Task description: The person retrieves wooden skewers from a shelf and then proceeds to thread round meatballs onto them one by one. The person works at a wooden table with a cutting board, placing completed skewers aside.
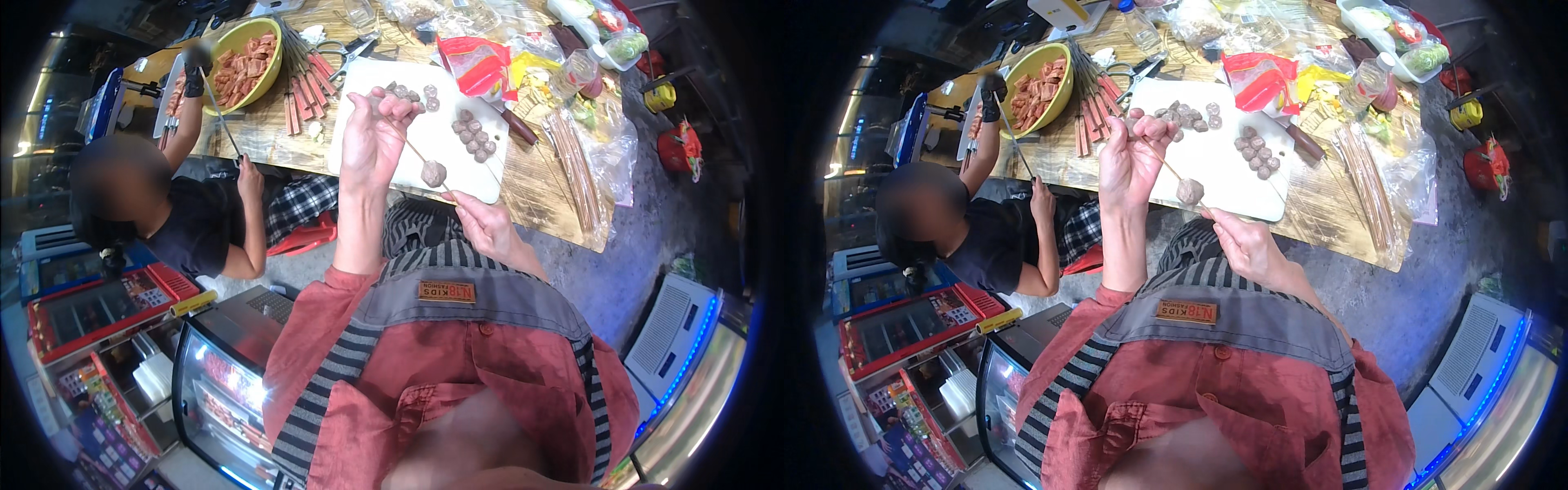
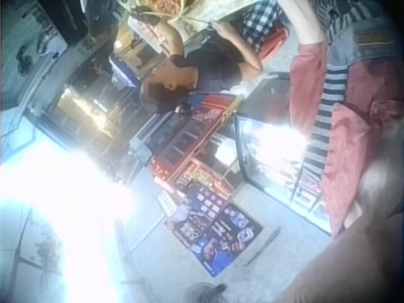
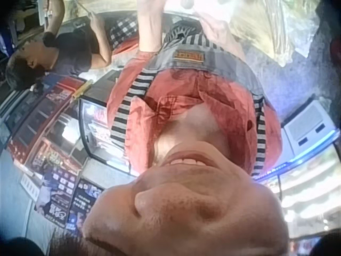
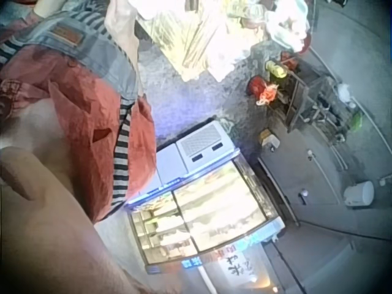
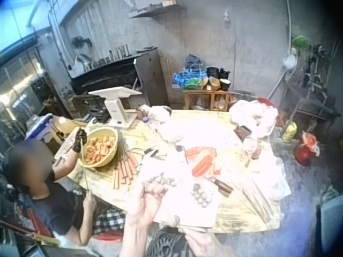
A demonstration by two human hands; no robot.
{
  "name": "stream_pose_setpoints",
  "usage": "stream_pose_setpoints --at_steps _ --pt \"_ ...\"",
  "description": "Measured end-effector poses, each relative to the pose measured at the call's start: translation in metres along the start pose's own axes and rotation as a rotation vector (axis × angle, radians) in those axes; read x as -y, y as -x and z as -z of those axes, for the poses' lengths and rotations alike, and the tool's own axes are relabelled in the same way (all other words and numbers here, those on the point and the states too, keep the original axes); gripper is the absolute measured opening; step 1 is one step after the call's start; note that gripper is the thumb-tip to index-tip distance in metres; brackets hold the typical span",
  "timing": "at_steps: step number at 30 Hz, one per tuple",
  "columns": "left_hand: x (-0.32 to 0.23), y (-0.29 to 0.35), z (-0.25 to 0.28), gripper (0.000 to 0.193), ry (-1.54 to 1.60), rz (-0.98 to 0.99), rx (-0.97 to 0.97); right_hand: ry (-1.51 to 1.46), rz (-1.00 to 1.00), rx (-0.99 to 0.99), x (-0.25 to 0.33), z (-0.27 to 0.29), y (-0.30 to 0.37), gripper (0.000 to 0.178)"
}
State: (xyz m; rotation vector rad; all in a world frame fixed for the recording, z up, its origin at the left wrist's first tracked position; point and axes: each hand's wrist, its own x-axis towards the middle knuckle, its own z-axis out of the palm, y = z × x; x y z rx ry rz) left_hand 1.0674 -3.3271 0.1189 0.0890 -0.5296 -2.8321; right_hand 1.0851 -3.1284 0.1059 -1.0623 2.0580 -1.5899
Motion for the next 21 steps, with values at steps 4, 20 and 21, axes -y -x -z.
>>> stream_pose_setpoints --at_steps 4,20,21 --pt "0.002 -0.002 0.002 0.030 0.105 0.003 0.025 -0.048 -0.087 0.035 0.001 0.003 0.001 0.023" --pt "0.005 -0.010 0.004 0.031 0.044 -0.005 -0.005 -0.050 -0.108 0.022 -0.004 0.006 0.003 0.023" --pt "0.005 -0.010 0.006 0.031 0.025 -0.003 -0.002 -0.047 -0.105 0.019 -0.004 0.006 0.003 0.023"
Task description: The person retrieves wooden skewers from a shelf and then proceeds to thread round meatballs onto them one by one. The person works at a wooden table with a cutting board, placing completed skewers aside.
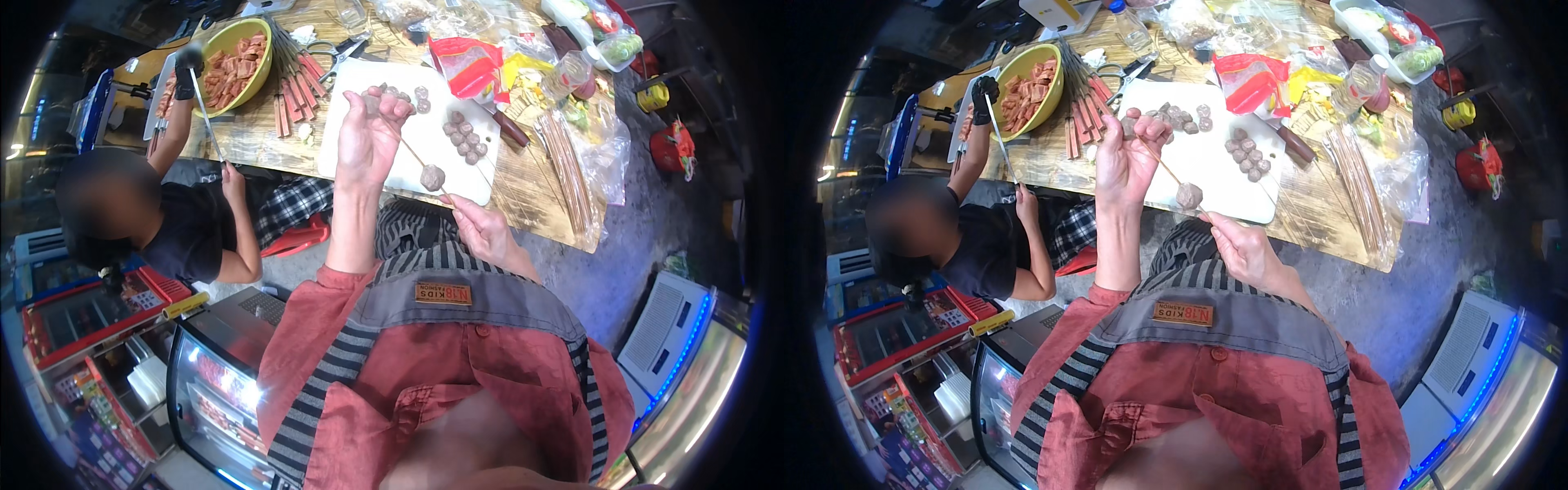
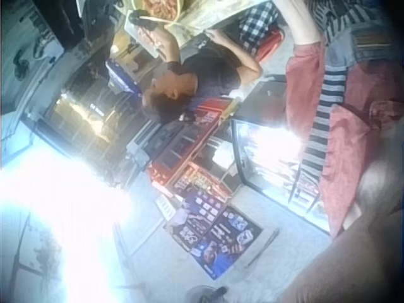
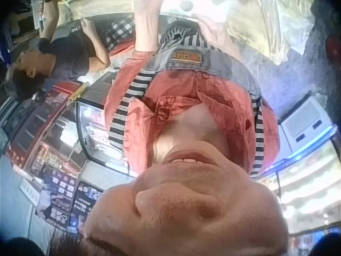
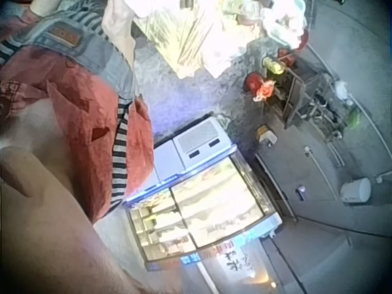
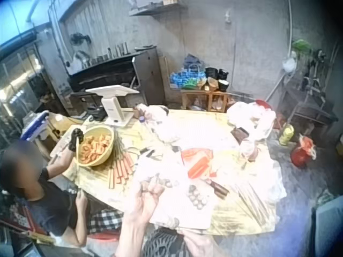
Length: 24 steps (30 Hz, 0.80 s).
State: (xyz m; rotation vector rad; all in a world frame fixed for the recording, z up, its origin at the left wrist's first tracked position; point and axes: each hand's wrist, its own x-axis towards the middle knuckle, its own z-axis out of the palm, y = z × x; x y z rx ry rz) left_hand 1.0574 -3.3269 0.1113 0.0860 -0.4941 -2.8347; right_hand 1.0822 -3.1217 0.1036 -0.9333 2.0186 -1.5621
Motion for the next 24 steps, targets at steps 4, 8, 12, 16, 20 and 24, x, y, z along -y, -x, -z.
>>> stream_pose_setpoints --at_steps 4,8,12,16,20,24 --pt "0.002 0.001 0.005 0.036 0.030 0.018 -0.019 0.013 0.016 -0.005 0.001 -0.001 -0.001 0.023" --pt "0.004 0.005 0.003 0.034 0.014 0.016 -0.016 0.018 0.025 -0.012 0.000 -0.002 0.000 0.024" --pt "0.007 0.008 -0.001 0.037 0.035 0.033 -0.043 0.022 0.115 -0.046 -0.004 -0.005 0.001 0.028" --pt "0.010 0.013 0.000 0.035 -0.076 -0.001 -0.024 0.026 0.058 -0.030 0.002 -0.003 0.001 0.025" --pt "0.018 0.016 -0.004 0.034 -0.289 -0.056 -0.043 -0.037 0.073 -0.035 -0.003 -0.005 0.002 0.027" --pt "0.035 0.028 -0.012 0.033 -0.527 -0.049 -0.074 -0.073 0.073 -0.048 -0.004 -0.006 -0.001 0.027"
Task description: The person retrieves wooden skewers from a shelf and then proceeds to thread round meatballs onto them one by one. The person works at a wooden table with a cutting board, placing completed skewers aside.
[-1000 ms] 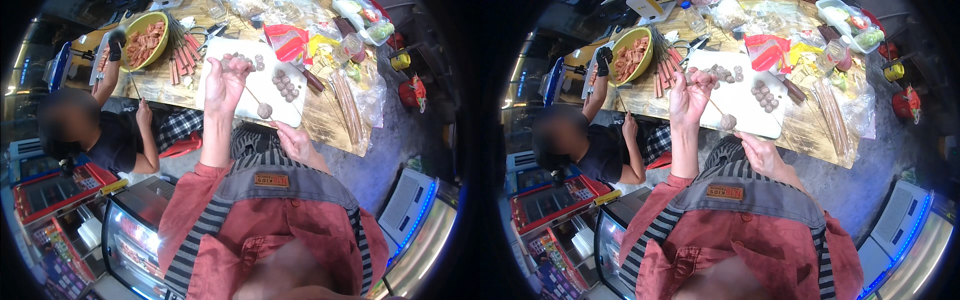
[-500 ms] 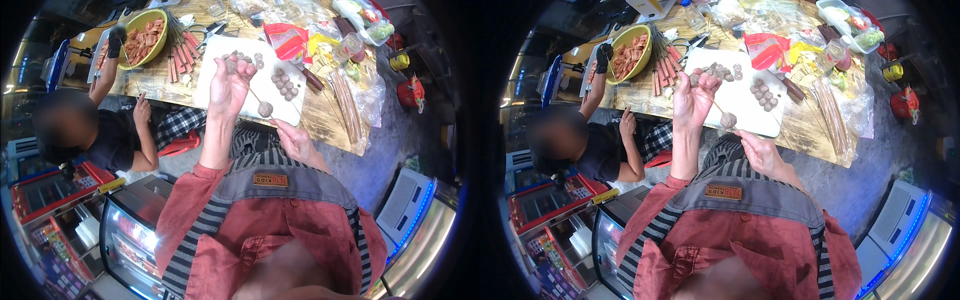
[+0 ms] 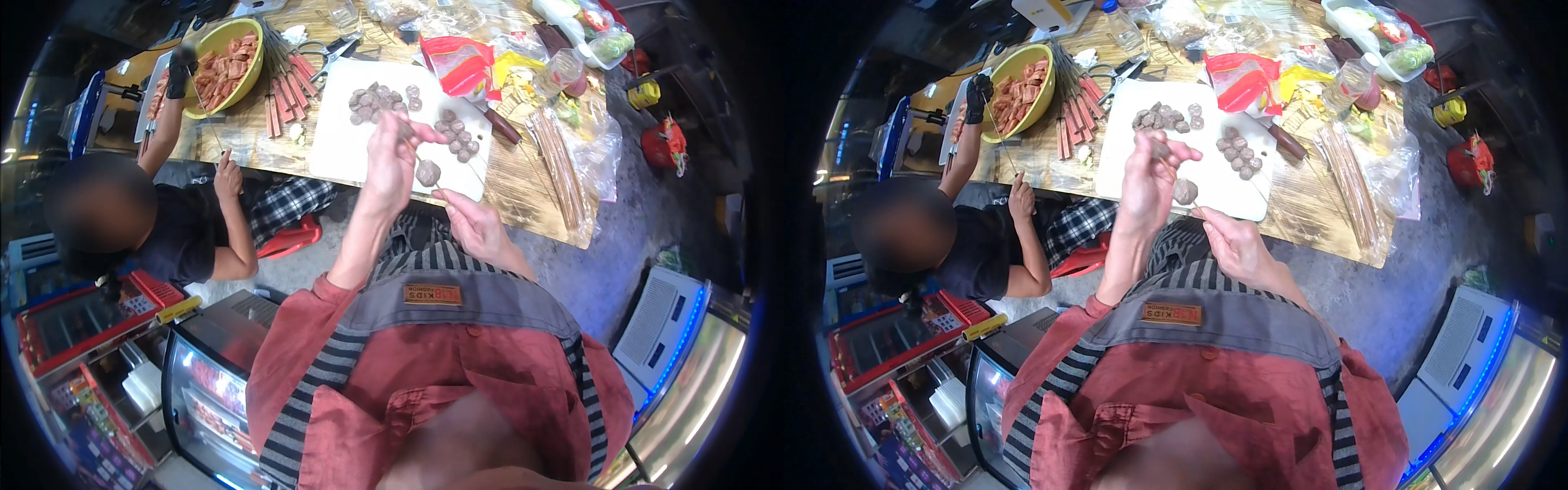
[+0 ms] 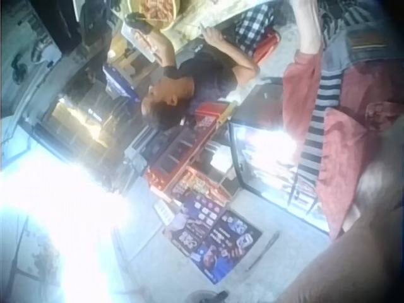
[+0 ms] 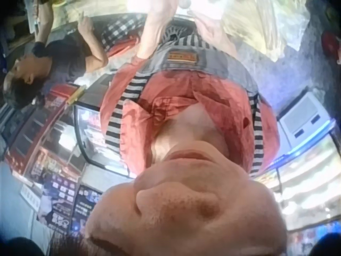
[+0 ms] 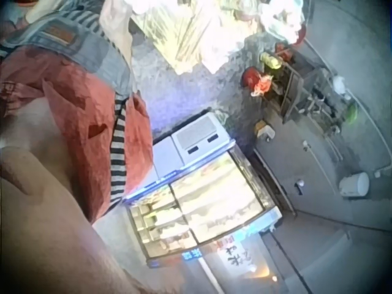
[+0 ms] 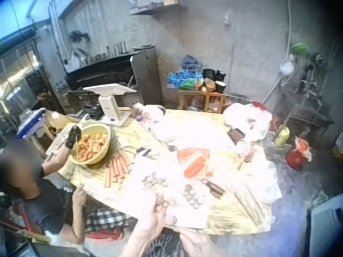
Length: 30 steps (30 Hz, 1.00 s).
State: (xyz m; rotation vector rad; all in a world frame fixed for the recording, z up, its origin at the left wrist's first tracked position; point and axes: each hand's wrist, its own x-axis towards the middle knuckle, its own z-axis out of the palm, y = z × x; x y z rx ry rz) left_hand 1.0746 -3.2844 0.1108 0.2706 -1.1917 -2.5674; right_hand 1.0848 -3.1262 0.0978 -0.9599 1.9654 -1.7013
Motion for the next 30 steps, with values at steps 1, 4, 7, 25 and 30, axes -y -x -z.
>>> stream_pose_setpoints --at_steps 1,4,7,25,30 --pt "0.003 0.006 -0.003 0.034 -0.071 0.033 0.035 -0.052 -0.086 0.007 0.003 0.001 -0.003 0.027" --pt "0.020 0.012 -0.003 0.037 -0.060 0.086 0.066 -0.183 -0.262 0.021 0.008 0.005 -0.009 0.027" --pt "0.029 0.009 0.004 0.044 -0.077 0.154 0.087 -0.185 -0.255 0.000 -0.009 0.012 -0.005 0.026" --pt "0.059 -0.095 0.194 0.030 -1.556 0.177 -0.268 -0.102 -0.339 0.024 -0.022 0.026 0.011 0.022" --pt "0.044 -0.059 0.169 0.039 -0.089 0.320 -0.230 -0.006 -0.253 0.037 -0.030 0.022 0.017 0.021"
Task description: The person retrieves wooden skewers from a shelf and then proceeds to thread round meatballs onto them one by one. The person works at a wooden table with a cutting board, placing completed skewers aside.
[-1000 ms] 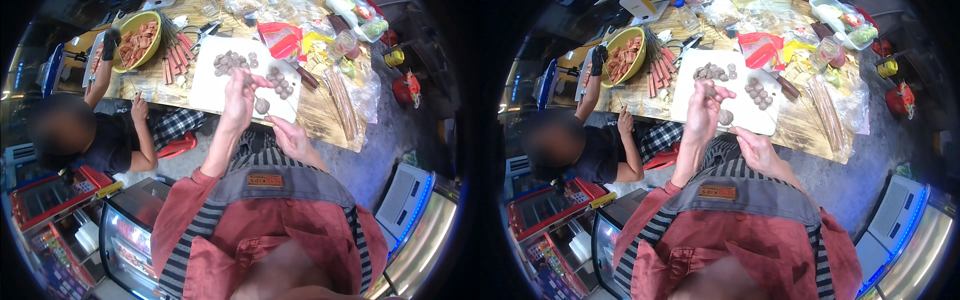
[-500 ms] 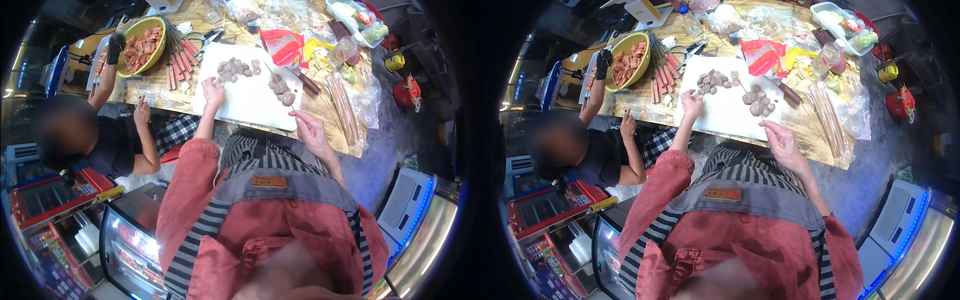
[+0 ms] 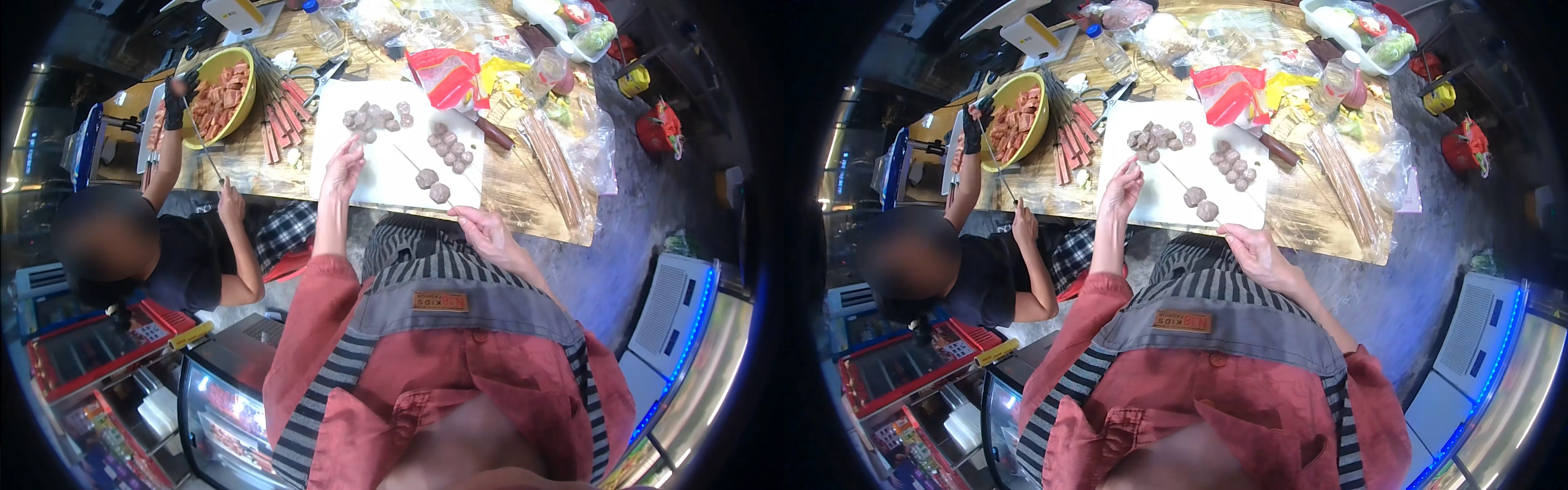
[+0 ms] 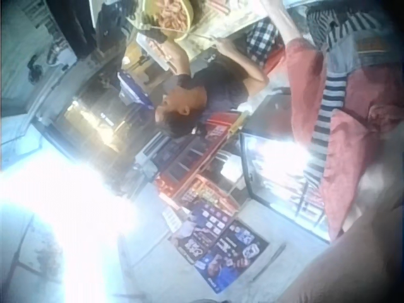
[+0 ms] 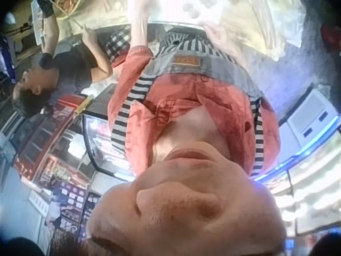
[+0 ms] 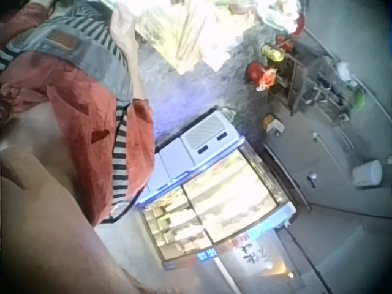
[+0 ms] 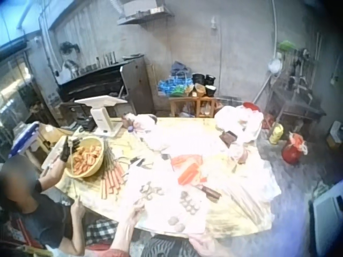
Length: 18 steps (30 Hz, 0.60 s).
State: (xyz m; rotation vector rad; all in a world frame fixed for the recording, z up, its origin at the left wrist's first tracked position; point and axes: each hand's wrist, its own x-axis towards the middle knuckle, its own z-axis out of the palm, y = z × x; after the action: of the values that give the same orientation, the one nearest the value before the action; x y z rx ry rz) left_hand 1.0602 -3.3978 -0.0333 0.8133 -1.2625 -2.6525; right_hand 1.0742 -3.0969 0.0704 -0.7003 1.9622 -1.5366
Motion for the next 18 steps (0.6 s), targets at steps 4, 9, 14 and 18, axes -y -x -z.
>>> stream_pose_setpoints --at_steps 4,9,14,18 --pt "-0.007 0.043 -0.036 0.046 0.292 -0.102 0.088 0.048 0.081 0.059 0.003 -0.005 -0.005 0.021" --pt "-0.027 0.060 -0.050 0.037 0.419 -0.129 0.217 0.137 0.102 0.086 0.005 -0.006 -0.005 0.019" --pt "-0.040 0.075 -0.070 0.035 0.167 -0.194 0.169 0.158 0.251 0.016 0.004 -0.010 -0.003 0.019" --pt "-0.043 0.076 -0.083 0.033 0.079 -0.214 0.145 0.175 0.230 -0.014 0.009 -0.009 0.004 0.019"
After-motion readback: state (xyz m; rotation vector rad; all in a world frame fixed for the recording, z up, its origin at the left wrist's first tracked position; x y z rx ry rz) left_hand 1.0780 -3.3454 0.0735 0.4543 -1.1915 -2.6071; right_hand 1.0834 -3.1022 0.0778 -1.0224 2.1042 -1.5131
